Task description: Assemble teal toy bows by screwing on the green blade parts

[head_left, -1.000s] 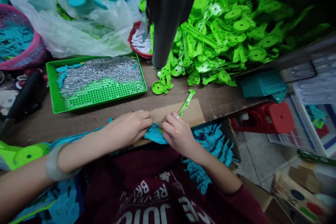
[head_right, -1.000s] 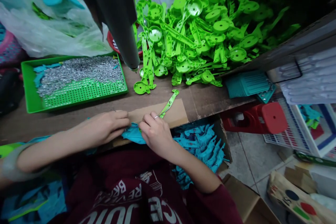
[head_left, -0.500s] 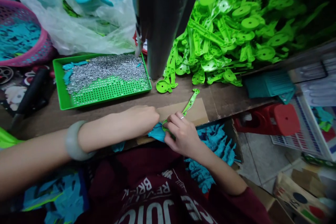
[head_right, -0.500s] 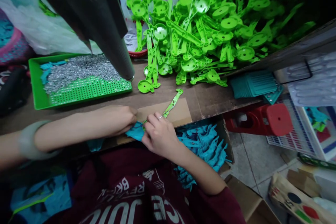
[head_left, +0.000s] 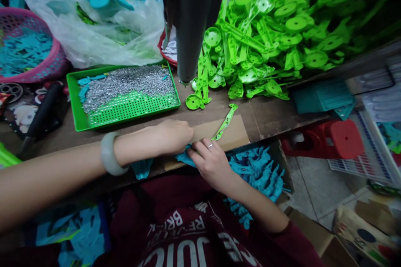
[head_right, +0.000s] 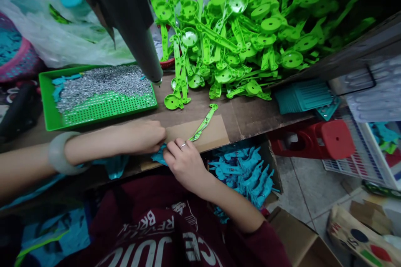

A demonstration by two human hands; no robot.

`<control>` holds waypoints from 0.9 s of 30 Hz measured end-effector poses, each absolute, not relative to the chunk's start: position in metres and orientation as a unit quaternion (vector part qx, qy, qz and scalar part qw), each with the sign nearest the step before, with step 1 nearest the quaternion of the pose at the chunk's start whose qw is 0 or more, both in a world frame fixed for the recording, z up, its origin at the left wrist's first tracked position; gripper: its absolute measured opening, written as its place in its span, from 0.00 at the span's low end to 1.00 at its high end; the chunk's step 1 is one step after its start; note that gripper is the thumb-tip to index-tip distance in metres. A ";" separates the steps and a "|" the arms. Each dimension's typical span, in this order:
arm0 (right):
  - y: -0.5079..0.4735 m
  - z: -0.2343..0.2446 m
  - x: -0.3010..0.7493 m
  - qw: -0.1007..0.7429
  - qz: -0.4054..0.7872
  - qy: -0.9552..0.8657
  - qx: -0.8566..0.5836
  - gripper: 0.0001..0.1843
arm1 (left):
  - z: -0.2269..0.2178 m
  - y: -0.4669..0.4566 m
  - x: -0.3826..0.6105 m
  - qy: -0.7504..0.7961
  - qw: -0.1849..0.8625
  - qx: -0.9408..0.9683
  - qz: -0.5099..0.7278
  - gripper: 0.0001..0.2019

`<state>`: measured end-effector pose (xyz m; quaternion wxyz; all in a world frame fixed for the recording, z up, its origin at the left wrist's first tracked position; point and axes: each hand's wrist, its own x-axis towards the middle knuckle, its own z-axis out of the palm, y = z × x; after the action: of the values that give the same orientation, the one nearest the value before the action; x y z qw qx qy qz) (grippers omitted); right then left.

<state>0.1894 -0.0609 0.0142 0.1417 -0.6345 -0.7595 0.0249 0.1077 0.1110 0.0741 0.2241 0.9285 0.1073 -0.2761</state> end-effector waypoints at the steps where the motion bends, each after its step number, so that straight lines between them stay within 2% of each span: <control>1: -0.061 0.014 0.190 0.141 0.024 -0.764 -0.630 0.09 | 0.077 0.111 0.108 0.109 0.214 0.927 -0.288 0.07; 7: -0.068 0.012 0.195 0.213 0.012 -0.762 -0.611 0.11 | 0.088 0.107 0.112 0.091 0.125 0.925 -0.347 0.12; 12: -0.079 0.007 0.197 0.262 0.003 -0.726 -0.636 0.11 | 0.086 0.105 0.112 0.107 0.133 0.921 -0.351 0.12; 18: -0.072 0.011 0.196 0.223 0.045 -0.705 -0.672 0.12 | 0.082 0.105 0.107 0.115 0.147 0.925 -0.330 0.12; 27: -0.050 0.021 0.199 0.158 0.110 -0.660 -0.726 0.08 | 0.080 0.103 0.097 0.130 0.163 0.924 -0.320 0.11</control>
<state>0.1987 -0.0504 0.0208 0.1579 -0.7260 -0.6602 0.1103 0.0973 0.1031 0.0796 0.1625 0.9244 0.1302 -0.3196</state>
